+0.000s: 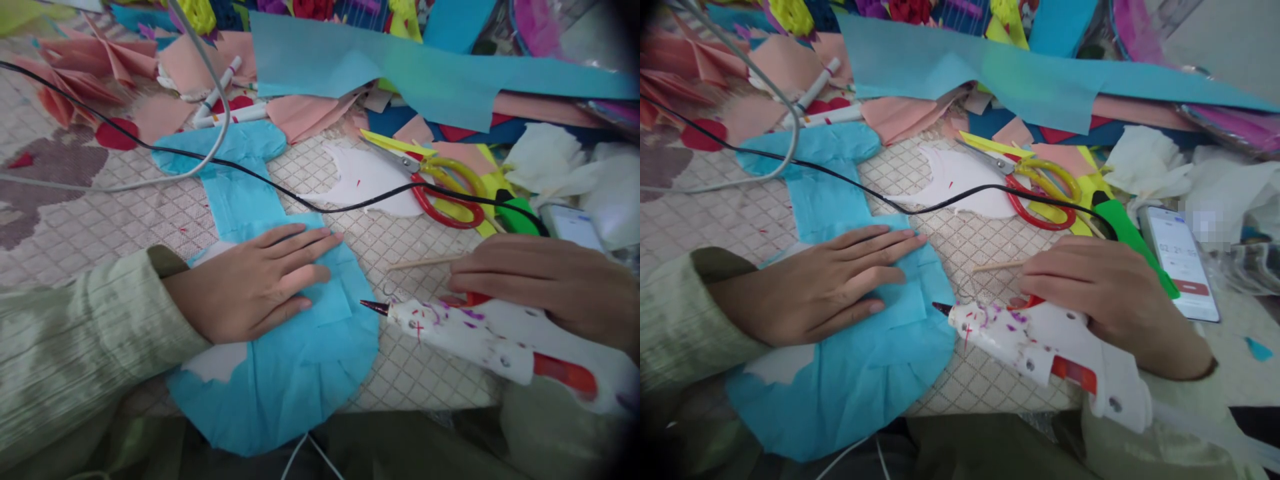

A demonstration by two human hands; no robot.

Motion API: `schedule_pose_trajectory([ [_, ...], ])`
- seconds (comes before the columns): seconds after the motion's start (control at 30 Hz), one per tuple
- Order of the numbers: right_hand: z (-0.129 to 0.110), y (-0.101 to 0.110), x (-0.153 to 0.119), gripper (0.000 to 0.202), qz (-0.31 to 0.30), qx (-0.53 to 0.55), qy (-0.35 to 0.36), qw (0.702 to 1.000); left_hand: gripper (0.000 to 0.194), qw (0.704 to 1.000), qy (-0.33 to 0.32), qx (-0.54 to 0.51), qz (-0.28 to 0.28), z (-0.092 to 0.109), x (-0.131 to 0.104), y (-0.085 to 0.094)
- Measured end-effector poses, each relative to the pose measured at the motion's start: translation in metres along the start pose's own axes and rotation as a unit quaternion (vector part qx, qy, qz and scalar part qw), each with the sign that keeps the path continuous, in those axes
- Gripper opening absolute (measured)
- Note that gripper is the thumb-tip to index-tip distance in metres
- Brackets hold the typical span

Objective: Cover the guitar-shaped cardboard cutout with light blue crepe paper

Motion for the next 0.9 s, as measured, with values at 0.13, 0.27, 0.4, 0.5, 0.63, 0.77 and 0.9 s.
schedule_pose_trajectory([
  [0.13,-0.008,0.003,0.013,0.034,-0.018,0.005,0.049,0.999,0.029,1.000,-0.002,-0.002,0.004,0.000,-0.001,0.000],
  [0.27,-0.015,0.007,0.025,0.037,-0.011,-0.010,0.059,0.998,0.024,1.000,0.000,-0.006,0.006,-0.001,-0.001,0.000],
  [0.4,-0.018,0.008,0.029,0.035,-0.012,-0.002,0.062,0.998,0.025,1.000,-0.005,-0.005,0.007,-0.001,-0.001,0.000],
  [0.5,-0.018,0.008,0.030,0.034,-0.007,0.006,0.067,0.998,0.027,1.000,-0.011,-0.008,0.008,-0.002,-0.001,0.000],
  [0.63,-0.017,0.007,0.032,0.037,-0.012,0.007,0.060,0.998,0.035,1.000,-0.017,-0.015,0.017,-0.001,0.000,0.000],
  [0.77,-0.020,0.008,0.034,0.039,-0.008,0.007,0.059,0.998,0.039,1.000,-0.015,-0.017,0.014,-0.001,0.001,0.001],
  [0.9,-0.020,0.006,0.034,0.036,-0.008,0.015,0.059,0.998,0.042,1.000,-0.011,-0.023,0.013,0.000,0.000,0.002],
])
Point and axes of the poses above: each hand's wrist, its own x-axis towards the middle knuckle, its own y-axis out of the back of the hand, z = x × y, the point moved 3 cm from there along x, towards the middle knuckle, and after that the axes turned 3 degrees about y, right-handed, at the moved point
